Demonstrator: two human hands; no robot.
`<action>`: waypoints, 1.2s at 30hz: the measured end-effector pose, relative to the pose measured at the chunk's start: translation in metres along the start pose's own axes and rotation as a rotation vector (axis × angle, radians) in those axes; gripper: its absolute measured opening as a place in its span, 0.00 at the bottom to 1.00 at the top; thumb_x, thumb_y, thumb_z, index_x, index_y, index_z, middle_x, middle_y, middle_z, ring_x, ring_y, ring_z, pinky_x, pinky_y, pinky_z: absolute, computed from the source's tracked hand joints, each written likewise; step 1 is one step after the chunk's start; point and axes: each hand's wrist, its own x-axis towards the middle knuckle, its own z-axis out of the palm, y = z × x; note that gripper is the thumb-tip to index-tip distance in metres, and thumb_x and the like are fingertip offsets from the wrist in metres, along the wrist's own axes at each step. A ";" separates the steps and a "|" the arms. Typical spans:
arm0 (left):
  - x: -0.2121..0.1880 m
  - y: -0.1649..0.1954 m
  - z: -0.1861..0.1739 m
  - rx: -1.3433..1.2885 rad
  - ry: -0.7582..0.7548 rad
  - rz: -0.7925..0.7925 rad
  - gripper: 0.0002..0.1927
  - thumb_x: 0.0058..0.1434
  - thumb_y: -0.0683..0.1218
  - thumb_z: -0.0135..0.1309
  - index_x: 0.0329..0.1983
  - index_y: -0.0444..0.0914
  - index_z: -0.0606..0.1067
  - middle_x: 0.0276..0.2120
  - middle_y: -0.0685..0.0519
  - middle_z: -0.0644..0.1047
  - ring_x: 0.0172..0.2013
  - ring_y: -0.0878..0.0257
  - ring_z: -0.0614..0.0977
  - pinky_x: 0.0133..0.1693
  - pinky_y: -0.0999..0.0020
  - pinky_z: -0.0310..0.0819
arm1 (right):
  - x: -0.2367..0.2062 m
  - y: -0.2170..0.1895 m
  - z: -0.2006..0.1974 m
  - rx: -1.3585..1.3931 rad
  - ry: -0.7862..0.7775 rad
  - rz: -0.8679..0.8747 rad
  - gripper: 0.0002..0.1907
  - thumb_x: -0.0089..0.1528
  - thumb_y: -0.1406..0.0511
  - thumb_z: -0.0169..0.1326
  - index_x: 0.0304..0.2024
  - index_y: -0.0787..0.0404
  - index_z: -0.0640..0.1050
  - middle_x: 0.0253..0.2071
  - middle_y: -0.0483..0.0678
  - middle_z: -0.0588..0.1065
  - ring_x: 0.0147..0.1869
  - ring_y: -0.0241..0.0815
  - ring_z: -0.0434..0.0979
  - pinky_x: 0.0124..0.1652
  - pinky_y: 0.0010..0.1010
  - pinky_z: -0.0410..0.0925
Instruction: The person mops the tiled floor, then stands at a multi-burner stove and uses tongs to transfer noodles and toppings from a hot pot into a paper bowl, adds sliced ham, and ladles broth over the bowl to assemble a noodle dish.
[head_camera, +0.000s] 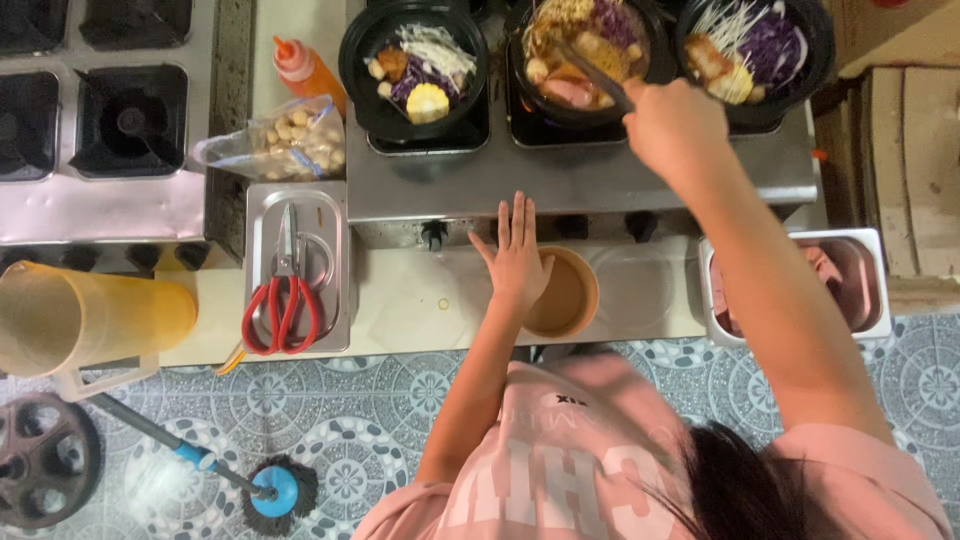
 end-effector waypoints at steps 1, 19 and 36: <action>0.000 -0.001 0.000 0.001 0.003 0.003 0.56 0.52 0.56 0.65 0.79 0.42 0.48 0.78 0.57 0.46 0.76 0.55 0.47 0.65 0.18 0.31 | -0.002 0.001 0.000 0.002 0.033 -0.015 0.19 0.65 0.58 0.60 0.57 0.53 0.80 0.34 0.60 0.79 0.39 0.63 0.81 0.37 0.52 0.73; 0.001 -0.010 -0.011 0.024 -0.057 0.043 0.56 0.53 0.54 0.64 0.79 0.44 0.45 0.78 0.60 0.43 0.77 0.56 0.45 0.65 0.18 0.30 | 0.032 0.005 0.017 0.051 -0.022 0.106 0.23 0.65 0.58 0.57 0.63 0.53 0.78 0.42 0.64 0.80 0.47 0.65 0.80 0.44 0.55 0.73; -0.003 -0.015 -0.015 0.021 -0.071 0.058 0.58 0.52 0.55 0.66 0.79 0.46 0.45 0.78 0.61 0.43 0.77 0.58 0.45 0.66 0.19 0.30 | -0.004 -0.037 -0.019 -0.144 0.124 -0.154 0.21 0.65 0.57 0.62 0.59 0.52 0.79 0.26 0.55 0.77 0.31 0.58 0.81 0.31 0.47 0.72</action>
